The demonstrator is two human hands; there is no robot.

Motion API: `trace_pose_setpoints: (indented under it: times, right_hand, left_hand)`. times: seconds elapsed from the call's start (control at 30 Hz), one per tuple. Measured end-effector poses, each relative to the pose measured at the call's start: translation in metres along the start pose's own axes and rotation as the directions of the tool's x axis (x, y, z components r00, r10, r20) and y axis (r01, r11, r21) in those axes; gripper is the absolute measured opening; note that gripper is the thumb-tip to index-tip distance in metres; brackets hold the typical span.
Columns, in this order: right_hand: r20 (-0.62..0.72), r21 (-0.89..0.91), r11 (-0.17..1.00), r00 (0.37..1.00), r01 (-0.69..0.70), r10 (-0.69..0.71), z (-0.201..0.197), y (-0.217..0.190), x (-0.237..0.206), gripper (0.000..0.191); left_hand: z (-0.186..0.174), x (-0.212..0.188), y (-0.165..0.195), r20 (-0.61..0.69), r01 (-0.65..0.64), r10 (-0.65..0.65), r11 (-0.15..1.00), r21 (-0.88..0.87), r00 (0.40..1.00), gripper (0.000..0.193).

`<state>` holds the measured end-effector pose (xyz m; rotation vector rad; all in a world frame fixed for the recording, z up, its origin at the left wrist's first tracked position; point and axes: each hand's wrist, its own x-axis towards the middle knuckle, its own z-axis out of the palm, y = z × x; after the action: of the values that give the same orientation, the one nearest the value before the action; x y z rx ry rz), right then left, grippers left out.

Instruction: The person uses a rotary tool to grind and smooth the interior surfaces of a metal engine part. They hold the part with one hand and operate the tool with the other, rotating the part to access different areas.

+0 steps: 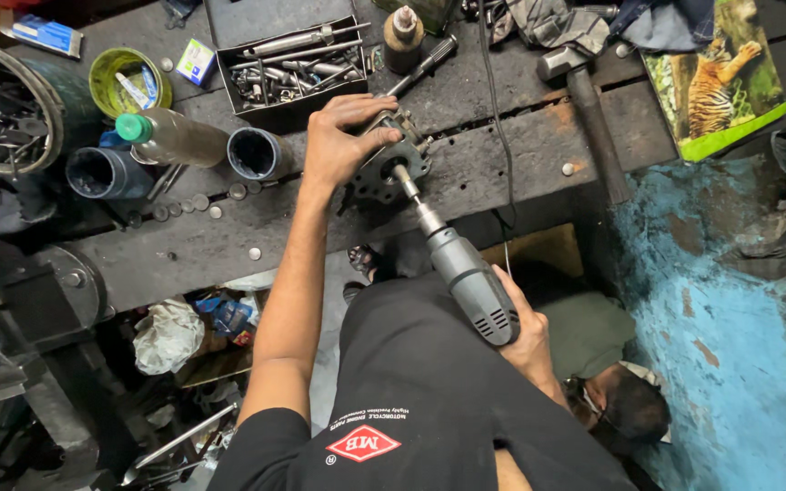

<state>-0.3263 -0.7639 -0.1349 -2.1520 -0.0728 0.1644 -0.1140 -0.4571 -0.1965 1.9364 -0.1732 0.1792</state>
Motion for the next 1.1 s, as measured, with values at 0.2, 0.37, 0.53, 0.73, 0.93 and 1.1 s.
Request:
trace_pose_setpoints:
  times: [0.2, 0.37, 0.53, 0.73, 0.93, 1.1]
  right_hand:
    - [-0.025, -0.009, 0.999, 0.999, -0.046, 0.045, 0.0, -0.012, 0.002, 0.079]
    - [-0.005, 0.047, 0.997, 0.999, -0.053, 0.053, -0.002, -0.015, 0.003, 0.078]
    - [-0.013, 0.022, 0.997, 0.997, -0.076, 0.076, -0.004, -0.015, 0.0, 0.081]
    - [-0.028, 0.02, 0.997, 0.997, -0.075, 0.076, -0.002, -0.016, -0.002, 0.081]
    - [-0.014, 0.023, 0.993, 0.993, -0.115, 0.116, -0.002, -0.019, -0.001, 0.084]
    - [-0.029, 0.01, 0.996, 0.996, -0.086, 0.086, -0.003, -0.024, 0.001, 0.082]
  left_hand:
    - [0.0, -0.001, -0.001, 0.015, -0.012, 0.012, 1.0, 0.002, 1.0, 0.046]
    - [0.0, -0.001, -0.001, 0.016, -0.009, 0.009, 1.0, -0.007, 1.0, 0.048]
    - [-0.003, 0.001, 0.0, 0.018, 0.024, -0.024, 0.999, -0.043, 1.0, 0.045]
    - [-0.004, 0.001, 0.002, 0.018, 0.005, -0.005, 1.0, -0.026, 1.0, 0.046]
    - [-0.006, 0.001, 0.006, 0.015, 0.038, -0.038, 0.999, -0.039, 0.999, 0.046]
    - [-0.008, 0.003, 0.008, 0.018, 0.053, -0.052, 0.997, -0.061, 0.998, 0.047]
